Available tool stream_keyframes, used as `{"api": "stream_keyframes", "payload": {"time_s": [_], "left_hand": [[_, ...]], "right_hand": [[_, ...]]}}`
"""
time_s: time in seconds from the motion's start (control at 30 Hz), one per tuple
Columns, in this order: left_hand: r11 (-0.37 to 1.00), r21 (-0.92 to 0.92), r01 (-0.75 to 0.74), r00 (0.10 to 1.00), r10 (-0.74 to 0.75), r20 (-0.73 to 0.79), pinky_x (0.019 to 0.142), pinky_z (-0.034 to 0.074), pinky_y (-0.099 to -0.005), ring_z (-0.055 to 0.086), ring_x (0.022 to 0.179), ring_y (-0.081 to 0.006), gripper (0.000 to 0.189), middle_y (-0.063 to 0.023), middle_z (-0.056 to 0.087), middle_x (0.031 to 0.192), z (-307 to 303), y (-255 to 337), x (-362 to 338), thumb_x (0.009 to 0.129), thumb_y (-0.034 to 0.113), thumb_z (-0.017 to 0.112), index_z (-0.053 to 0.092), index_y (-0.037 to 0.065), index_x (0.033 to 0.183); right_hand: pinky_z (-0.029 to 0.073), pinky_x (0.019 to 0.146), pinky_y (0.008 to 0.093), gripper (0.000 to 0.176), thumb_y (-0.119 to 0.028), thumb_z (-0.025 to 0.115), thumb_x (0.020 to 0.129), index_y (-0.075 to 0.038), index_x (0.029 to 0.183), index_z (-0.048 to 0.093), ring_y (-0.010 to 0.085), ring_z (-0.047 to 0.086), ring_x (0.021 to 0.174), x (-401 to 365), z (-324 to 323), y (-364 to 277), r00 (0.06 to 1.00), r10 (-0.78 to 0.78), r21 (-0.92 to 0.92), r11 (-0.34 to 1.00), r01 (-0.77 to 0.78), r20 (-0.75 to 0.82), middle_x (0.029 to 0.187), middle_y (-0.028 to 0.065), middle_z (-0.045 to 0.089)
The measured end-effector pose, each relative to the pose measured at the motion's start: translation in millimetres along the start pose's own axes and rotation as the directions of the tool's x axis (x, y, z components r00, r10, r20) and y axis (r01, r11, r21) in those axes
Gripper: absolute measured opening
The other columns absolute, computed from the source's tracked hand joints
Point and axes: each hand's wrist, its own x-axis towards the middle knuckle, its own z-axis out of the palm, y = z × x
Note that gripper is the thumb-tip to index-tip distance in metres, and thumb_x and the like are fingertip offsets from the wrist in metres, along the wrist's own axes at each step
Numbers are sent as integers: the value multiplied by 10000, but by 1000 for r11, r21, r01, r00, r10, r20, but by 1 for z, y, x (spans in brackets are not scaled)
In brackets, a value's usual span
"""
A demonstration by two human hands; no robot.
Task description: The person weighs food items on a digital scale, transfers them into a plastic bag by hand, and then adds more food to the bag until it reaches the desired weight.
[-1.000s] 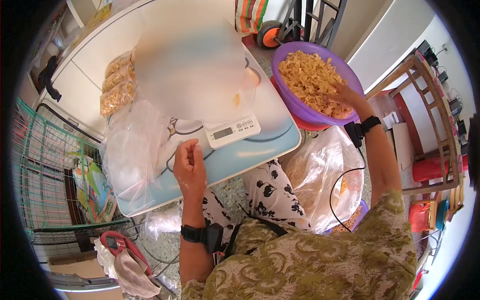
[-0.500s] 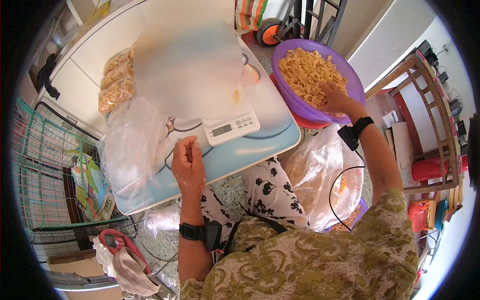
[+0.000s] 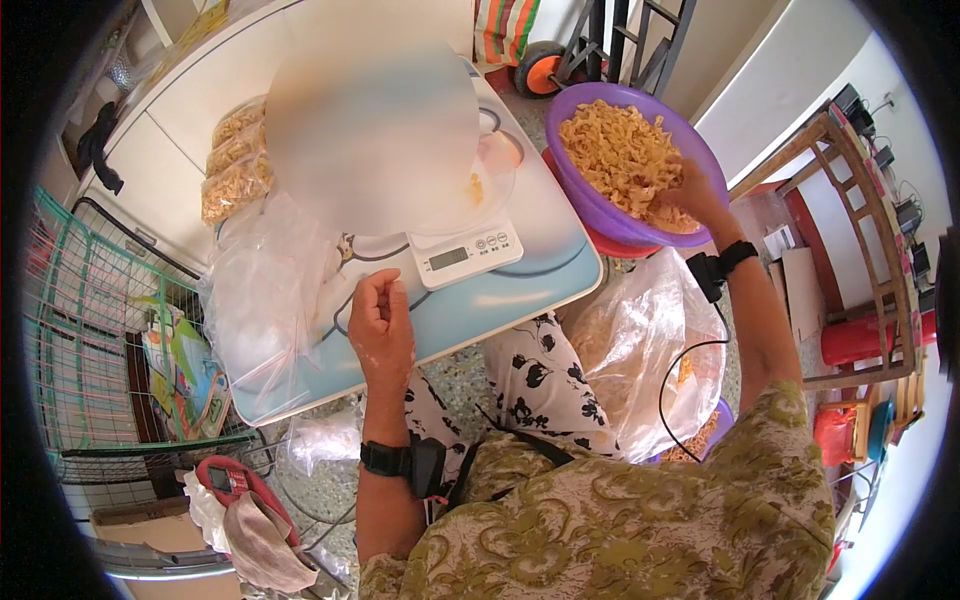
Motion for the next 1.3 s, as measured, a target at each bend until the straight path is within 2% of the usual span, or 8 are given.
{"api": "stream_keyframes", "payload": {"time_s": [0.17,0.23,0.43,0.63,0.87,1.07,1.17,1.3], "left_hand": [[1000,10,-22,1000,22,-10,637,425,-213,519,720,-63,175,-1,603,852,0,0,0,947,136,578,618,18,1069],[1000,12,-20,1000,20,-9,635,424,-213,518,718,-63,175,-1,603,853,0,-1,1,947,136,577,618,17,1069],[1000,9,16,1000,-16,2,665,440,-216,536,738,-68,175,-8,615,873,-1,0,0,948,134,575,618,14,1069],[999,43,17,1000,-17,3,693,451,-217,552,758,-73,175,-18,623,889,0,2,0,949,129,573,617,11,1070],[999,-3,-35,999,35,-21,610,430,-209,496,657,-55,153,-18,605,834,1,2,0,939,122,579,624,19,1043],[999,-33,-35,999,34,-18,619,439,-215,508,673,-61,155,-21,603,834,1,-7,1,938,120,582,623,22,1051],[999,-6,-41,998,41,-38,626,441,-216,513,683,-63,156,-21,601,830,2,-2,0,936,124,586,624,25,1050],[1000,7,-16,1000,16,-24,671,440,-223,527,741,-74,181,-10,607,867,0,1,0,940,151,584,621,28,1066]], "right_hand": [[538,781,322,512,-101,748,733,-27,1213,585,225,666,886,9,-26,0,993,116,403,909,-106,-1,1023,81,672],[565,692,280,397,-76,693,819,18,1186,575,190,680,804,8,-30,-5,983,183,747,657,-101,-29,979,69,673],[590,634,262,264,-106,604,911,37,1129,564,177,680,789,8,-35,-10,968,229,945,282,-164,99,972,101,669],[556,530,262,213,-132,544,953,17,1105,543,193,651,697,14,-34,-4,962,215,976,102,-192,167,939,116,662],[536,515,250,198,-128,518,965,20,1095,541,186,628,677,22,-45,-18,950,280,970,152,-189,141,948,129,649],[542,497,247,211,-137,474,985,31,1095,536,181,628,651,22,-56,-41,976,182,970,186,-155,121,927,129,650],[556,496,248,219,-144,454,994,35,1086,540,175,640,655,30,-58,-46,968,215,975,152,-162,127,907,127,652],[560,495,255,208,-135,459,991,34,1076,546,178,646,667,39,-60,-48,981,58,980,64,-187,183,912,132,650]]}}
